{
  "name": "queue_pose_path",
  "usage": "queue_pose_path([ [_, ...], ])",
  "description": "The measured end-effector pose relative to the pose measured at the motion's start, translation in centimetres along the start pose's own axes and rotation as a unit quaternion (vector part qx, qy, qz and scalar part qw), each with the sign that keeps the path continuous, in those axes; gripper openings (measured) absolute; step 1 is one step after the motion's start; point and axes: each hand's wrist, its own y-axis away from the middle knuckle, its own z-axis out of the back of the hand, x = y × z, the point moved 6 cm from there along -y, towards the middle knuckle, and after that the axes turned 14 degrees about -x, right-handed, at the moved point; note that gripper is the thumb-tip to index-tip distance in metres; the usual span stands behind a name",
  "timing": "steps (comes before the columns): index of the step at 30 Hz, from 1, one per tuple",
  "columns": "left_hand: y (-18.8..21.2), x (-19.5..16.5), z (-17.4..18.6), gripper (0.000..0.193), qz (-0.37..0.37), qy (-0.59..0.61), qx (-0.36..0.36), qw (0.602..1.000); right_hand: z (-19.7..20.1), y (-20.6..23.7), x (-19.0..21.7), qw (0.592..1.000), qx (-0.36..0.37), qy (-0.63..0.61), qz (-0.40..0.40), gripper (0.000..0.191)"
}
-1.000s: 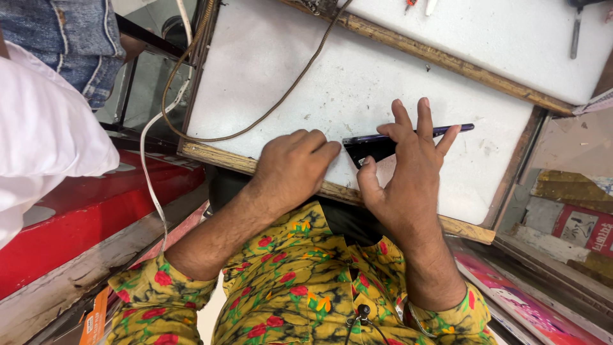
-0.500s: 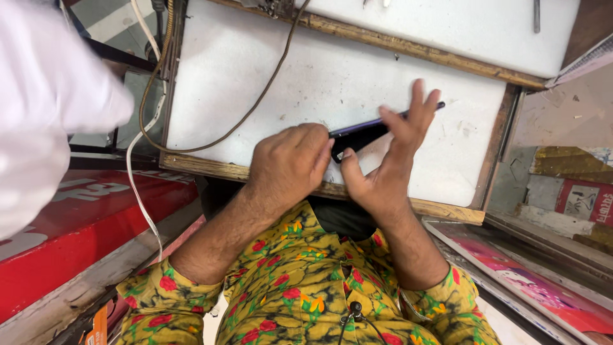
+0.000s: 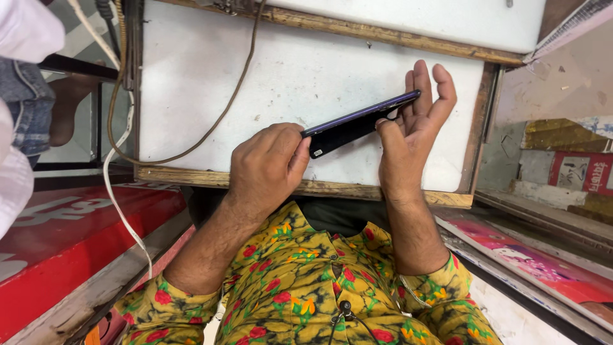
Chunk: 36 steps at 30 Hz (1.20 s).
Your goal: The person removes the back cover of a smartphone and uses a red-handled screwdriver to unscrew and remove internal components. The person then reassembles the phone by placing the back cover back on.
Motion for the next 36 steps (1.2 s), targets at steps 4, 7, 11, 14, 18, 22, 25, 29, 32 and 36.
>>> queue_pose_path([
  [4, 0.1, 0.1, -0.2, 0.016, 0.009, 0.009, 0.012, 1.000, 0.3, 0.1, -0.6, 1.000, 0.008, -0.013, 0.016, 0.080],
  [7, 0.2, 0.2, -0.3, 0.017, 0.022, 0.021, 0.011, 0.999, 0.3, 0.0, -0.8, 0.999, 0.014, -0.005, 0.033, 0.080],
  [11, 0.4, 0.4, -0.3, 0.017, 0.039, 0.030, 0.018, 0.999, 0.1, 0.0, -0.8, 0.999, 0.019, 0.012, 0.042, 0.080],
  [14, 0.5, 0.6, -0.3, 0.017, 0.042, 0.031, 0.023, 0.998, 0.0, 0.0, -0.7, 0.999, 0.023, 0.020, 0.035, 0.079],
  [18, 0.6, 0.8, -0.4, 0.016, 0.045, 0.032, 0.027, 0.998, -0.1, 0.0, -0.9, 0.999, 0.027, 0.039, 0.026, 0.074],
  [22, 0.7, 0.9, -0.5, 0.016, 0.050, 0.034, 0.022, 0.998, 0.0, 0.0, -1.2, 0.997, 0.035, 0.050, 0.043, 0.066],
  [25, 0.8, 1.4, -0.5, 0.015, 0.069, 0.033, 0.024, 0.997, 0.1, -0.2, -1.5, 0.998, 0.053, 0.018, 0.037, 0.066],
  [29, 0.4, 2.0, -0.6, 0.014, 0.099, 0.067, 0.012, 0.993, 0.6, -0.5, -1.4, 0.996, 0.091, 0.006, 0.011, 0.074],
  [32, -0.7, 2.0, -0.3, 0.014, 0.119, 0.109, 0.004, 0.987, 0.0, -0.5, -0.2, 0.986, 0.127, 0.083, 0.063, 0.081],
  [36, -2.9, 0.7, 1.9, 0.013, 0.127, 0.151, -0.011, 0.980, -1.1, 0.5, 2.2, 0.942, 0.194, 0.234, 0.141, 0.093],
])
